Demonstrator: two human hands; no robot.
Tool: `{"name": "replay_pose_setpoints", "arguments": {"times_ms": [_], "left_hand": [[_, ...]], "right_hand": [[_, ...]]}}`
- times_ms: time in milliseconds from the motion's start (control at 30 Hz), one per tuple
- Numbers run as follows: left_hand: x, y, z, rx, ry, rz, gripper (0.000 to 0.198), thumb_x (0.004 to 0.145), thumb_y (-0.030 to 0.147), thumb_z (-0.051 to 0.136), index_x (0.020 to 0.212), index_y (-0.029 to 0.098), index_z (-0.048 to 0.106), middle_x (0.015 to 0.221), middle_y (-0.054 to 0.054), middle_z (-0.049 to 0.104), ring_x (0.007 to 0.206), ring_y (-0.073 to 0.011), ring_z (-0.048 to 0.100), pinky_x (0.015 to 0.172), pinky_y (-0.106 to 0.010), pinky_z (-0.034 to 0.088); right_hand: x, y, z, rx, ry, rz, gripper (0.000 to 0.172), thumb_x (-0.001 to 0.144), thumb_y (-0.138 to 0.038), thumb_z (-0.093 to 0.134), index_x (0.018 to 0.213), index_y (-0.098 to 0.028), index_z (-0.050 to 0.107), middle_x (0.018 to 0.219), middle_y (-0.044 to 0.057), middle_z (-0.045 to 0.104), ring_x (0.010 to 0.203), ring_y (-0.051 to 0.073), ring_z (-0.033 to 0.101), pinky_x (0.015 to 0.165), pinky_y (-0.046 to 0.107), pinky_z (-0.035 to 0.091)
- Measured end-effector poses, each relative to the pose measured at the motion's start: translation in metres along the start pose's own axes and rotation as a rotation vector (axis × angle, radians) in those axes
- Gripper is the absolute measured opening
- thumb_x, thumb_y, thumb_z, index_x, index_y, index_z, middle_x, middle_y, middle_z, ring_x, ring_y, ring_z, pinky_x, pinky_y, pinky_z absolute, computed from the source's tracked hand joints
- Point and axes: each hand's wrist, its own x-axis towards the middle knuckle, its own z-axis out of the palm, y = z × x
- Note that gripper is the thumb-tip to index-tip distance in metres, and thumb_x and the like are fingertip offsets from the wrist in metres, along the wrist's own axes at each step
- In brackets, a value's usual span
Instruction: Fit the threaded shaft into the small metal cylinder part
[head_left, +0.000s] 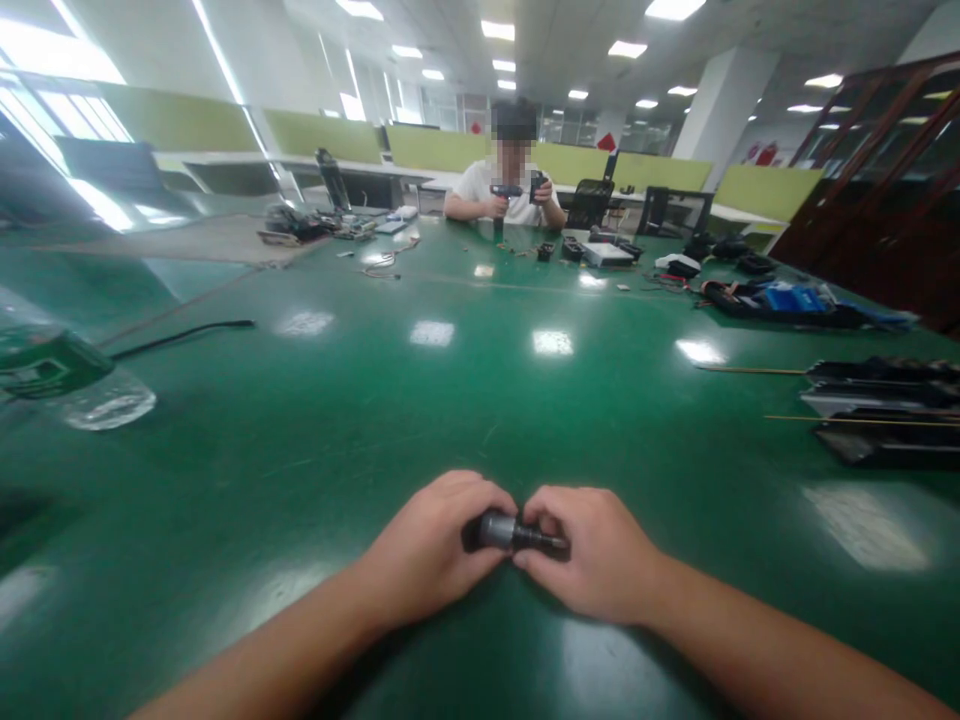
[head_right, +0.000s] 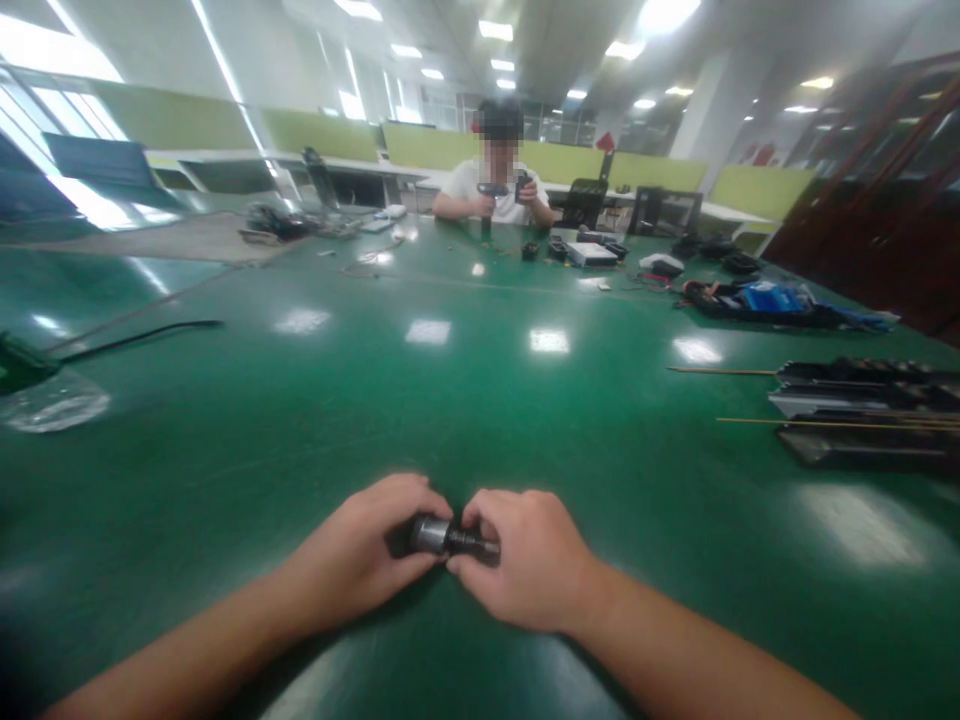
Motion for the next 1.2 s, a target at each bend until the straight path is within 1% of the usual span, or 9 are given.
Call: {"name": "replay_pose_setpoints", "arguments": {"times_ms": [133, 267, 400, 567, 633, 700, 867, 1033, 1200], "left_hand": [[0.0007, -0.0022, -0.0008, 0.021, 0.008, -0.019, 0.022, 0.079, 0.013, 0.069, 0.097, 0.025, 0.065, 0.089, 0.002, 0.066, 0.086, -0.0166, 0.060, 0.081, -0.029, 0.043], [0.0001, -0.0040, -0.0009, 0.015, 0.014, -0.053, 0.021, 0.079, 0.016, 0.070, 0.098, 0.026, 0.065, 0.091, 0.002, 0.068, 0.088, -0.0167, 0.062, 0.080, -0.028, 0.044], [-0.0002, -0.0035, -0.0015, 0.004, 0.027, -0.048, 0.019, 0.079, 0.017, 0.069, 0.097, 0.024, 0.066, 0.091, 0.001, 0.069, 0.088, -0.0170, 0.063, 0.079, -0.028, 0.046], [-0.0006, -0.0035, -0.0023, 0.002, 0.025, -0.064, 0.019, 0.080, 0.019, 0.069, 0.098, 0.024, 0.066, 0.093, 0.001, 0.070, 0.089, -0.0176, 0.064, 0.079, -0.028, 0.047], [-0.0007, -0.0039, -0.0022, -0.001, 0.020, -0.068, 0.019, 0.080, 0.020, 0.070, 0.098, 0.024, 0.066, 0.092, 0.001, 0.070, 0.088, -0.0171, 0.064, 0.078, -0.028, 0.047], [-0.0006, -0.0040, -0.0017, -0.011, 0.021, -0.070, 0.018, 0.080, 0.020, 0.070, 0.097, 0.025, 0.066, 0.091, 0.002, 0.070, 0.087, -0.0163, 0.065, 0.078, -0.027, 0.047], [-0.0009, -0.0027, -0.0010, -0.017, 0.031, -0.069, 0.017, 0.080, 0.020, 0.070, 0.096, 0.024, 0.066, 0.090, 0.003, 0.070, 0.085, -0.0153, 0.065, 0.077, -0.027, 0.046], [-0.0018, -0.0024, -0.0012, -0.011, 0.043, -0.050, 0.016, 0.080, 0.020, 0.070, 0.095, 0.024, 0.066, 0.090, 0.002, 0.070, 0.085, -0.0152, 0.064, 0.078, -0.027, 0.046], [-0.0008, -0.0030, -0.0002, -0.011, 0.050, -0.034, 0.015, 0.080, 0.021, 0.070, 0.095, 0.023, 0.066, 0.089, 0.002, 0.070, 0.084, -0.0152, 0.064, 0.077, -0.027, 0.047]], "right_hand": [[-0.0024, -0.0036, -0.0002, 0.007, 0.015, -0.029, 0.020, 0.077, -0.030, 0.072, 0.094, -0.024, 0.063, 0.080, -0.003, 0.067, 0.069, 0.015, 0.059, 0.065, 0.026, 0.038], [-0.0017, -0.0045, -0.0002, -0.004, 0.021, -0.049, 0.017, 0.080, -0.031, 0.069, 0.093, -0.023, 0.063, 0.084, -0.001, 0.068, 0.071, 0.016, 0.060, 0.066, 0.027, 0.040], [-0.0005, -0.0050, -0.0015, 0.007, 0.032, -0.033, 0.016, 0.085, -0.035, 0.066, 0.095, -0.023, 0.065, 0.086, 0.000, 0.069, 0.072, 0.016, 0.061, 0.066, 0.027, 0.040], [-0.0023, -0.0068, -0.0027, 0.043, 0.039, -0.025, 0.025, 0.081, -0.028, 0.067, 0.105, -0.024, 0.062, 0.088, 0.000, 0.068, 0.074, 0.017, 0.062, 0.069, 0.027, 0.044], [-0.0030, -0.0069, -0.0026, 0.051, 0.052, -0.027, 0.025, 0.079, -0.024, 0.066, 0.104, -0.024, 0.061, 0.085, -0.001, 0.067, 0.072, 0.016, 0.061, 0.067, 0.027, 0.043], [-0.0034, -0.0066, -0.0025, 0.047, 0.074, -0.043, 0.020, 0.079, -0.021, 0.065, 0.099, -0.024, 0.061, 0.084, -0.001, 0.066, 0.070, 0.015, 0.059, 0.065, 0.026, 0.042], [-0.0037, -0.0050, -0.0016, 0.040, 0.100, -0.106, 0.016, 0.082, -0.019, 0.063, 0.097, -0.023, 0.063, 0.084, -0.001, 0.066, 0.067, 0.014, 0.057, 0.064, 0.026, 0.040], [-0.0031, -0.0029, -0.0012, 0.054, 0.103, -0.116, 0.012, 0.087, -0.022, 0.061, 0.096, -0.021, 0.068, 0.082, 0.001, 0.066, 0.068, 0.015, 0.058, 0.066, 0.027, 0.042], [-0.0025, -0.0018, -0.0005, 0.046, 0.098, -0.123, 0.013, 0.088, -0.027, 0.063, 0.095, -0.020, 0.071, 0.082, 0.002, 0.068, 0.069, 0.016, 0.059, 0.066, 0.028, 0.043]]}}
